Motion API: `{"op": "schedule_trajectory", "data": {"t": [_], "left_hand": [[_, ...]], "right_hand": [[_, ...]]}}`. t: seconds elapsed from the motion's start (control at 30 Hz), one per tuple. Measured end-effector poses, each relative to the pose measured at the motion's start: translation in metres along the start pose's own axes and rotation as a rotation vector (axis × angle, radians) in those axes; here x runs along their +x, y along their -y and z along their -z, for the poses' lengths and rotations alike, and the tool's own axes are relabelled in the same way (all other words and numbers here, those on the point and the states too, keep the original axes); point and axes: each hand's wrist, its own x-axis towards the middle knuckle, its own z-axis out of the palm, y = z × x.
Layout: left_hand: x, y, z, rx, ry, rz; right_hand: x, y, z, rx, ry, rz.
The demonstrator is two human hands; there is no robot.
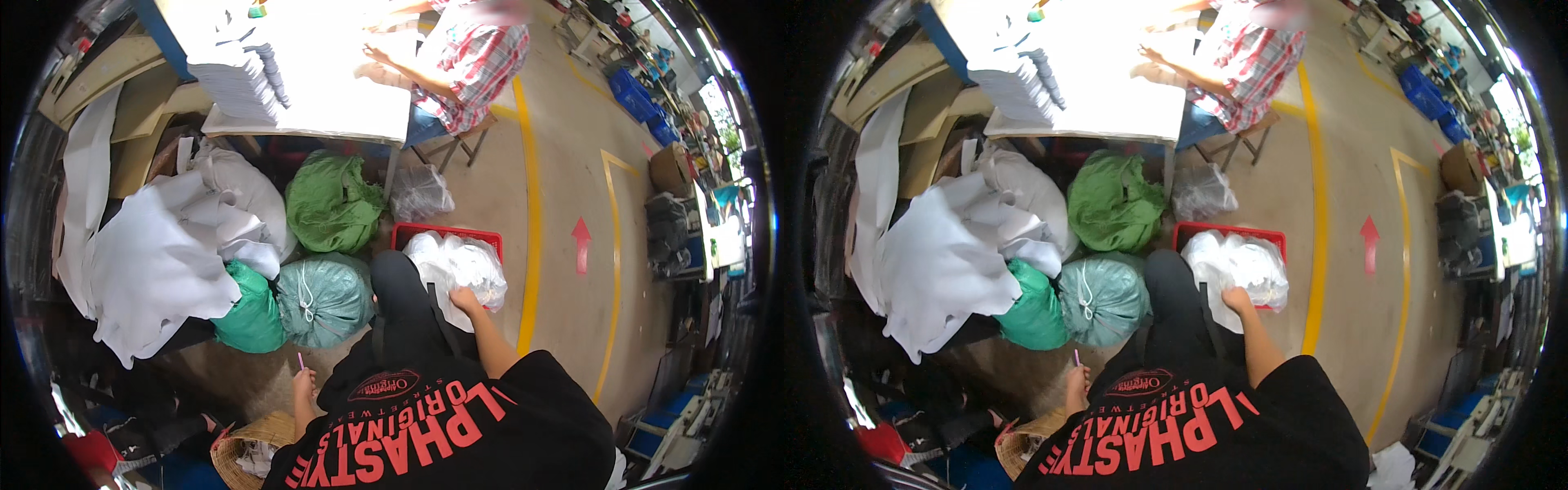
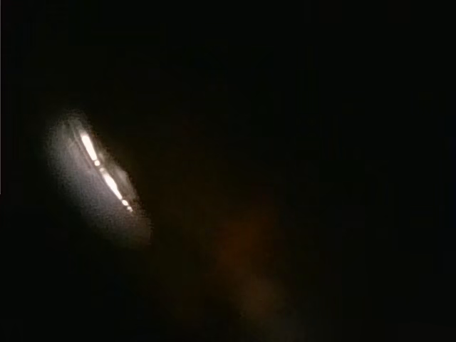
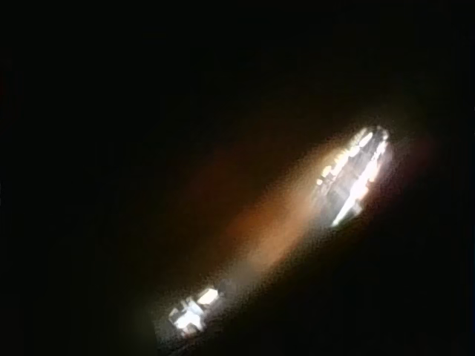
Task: The person picks up and stacks fabric shoe parts on a table, then walks through the factory floor to another workstation. They pick up plastic bags containing parts, open them, and place the contents on the table while another worker sorts nearby.
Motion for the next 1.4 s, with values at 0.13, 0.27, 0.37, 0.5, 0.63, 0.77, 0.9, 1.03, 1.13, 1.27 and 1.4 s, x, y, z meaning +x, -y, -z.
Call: {"op": "schedule_trajectory", "data": {"t": [0.13, 0.27, 0.37, 0.5, 0.63, 0.77, 0.9, 1.03, 1.13, 1.27, 1.4], "left_hand": [[-0.006, 0.000, -0.007, 0.108, 0.099, -0.082], [-0.007, -0.014, -0.008, 0.069, 0.118, -0.050], [0.002, -0.032, -0.013, 0.037, 0.094, -0.077], [0.011, -0.026, -0.020, -0.072, 0.113, -0.124], [0.014, 0.000, -0.028, -0.141, 0.068, -0.064], [0.011, 0.040, -0.038, -0.137, 0.051, 0.029], [0.009, 0.090, -0.041, -0.141, 0.040, -0.013], [0.006, 0.121, -0.040, -0.195, 0.035, 0.012], [-0.004, 0.122, -0.032, -0.312, 0.107, -0.043], [-0.011, 0.087, -0.015, 0.111, 0.038, -0.313], [-0.016, 0.008, -0.017, -0.169, -0.006, -0.146]], "right_hand": [[0.035, 0.042, 0.023, 0.520, -0.075, 0.006], [0.058, 0.111, 0.061, 0.225, -0.052, 0.035], [0.066, 0.155, 0.094, 0.052, 0.008, 0.097], [0.063, 0.180, 0.111, -0.156, 0.083, 0.122], [0.058, 0.176, 0.102, -0.197, 0.067, 0.228], [0.050, 0.163, 0.083, -0.180, 0.071, 0.187], [0.029, 0.159, 0.066, -0.199, -0.055, 0.231], [0.004, 0.161, 0.064, 0.023, -0.139, 0.273], [-0.002, 0.169, 0.071, -0.078, -0.085, 0.254], [-0.003, 0.190, 0.080, -0.087, 0.063, 0.389], [-0.009, 0.234, 0.084, -0.081, 0.316, 0.626]]}}
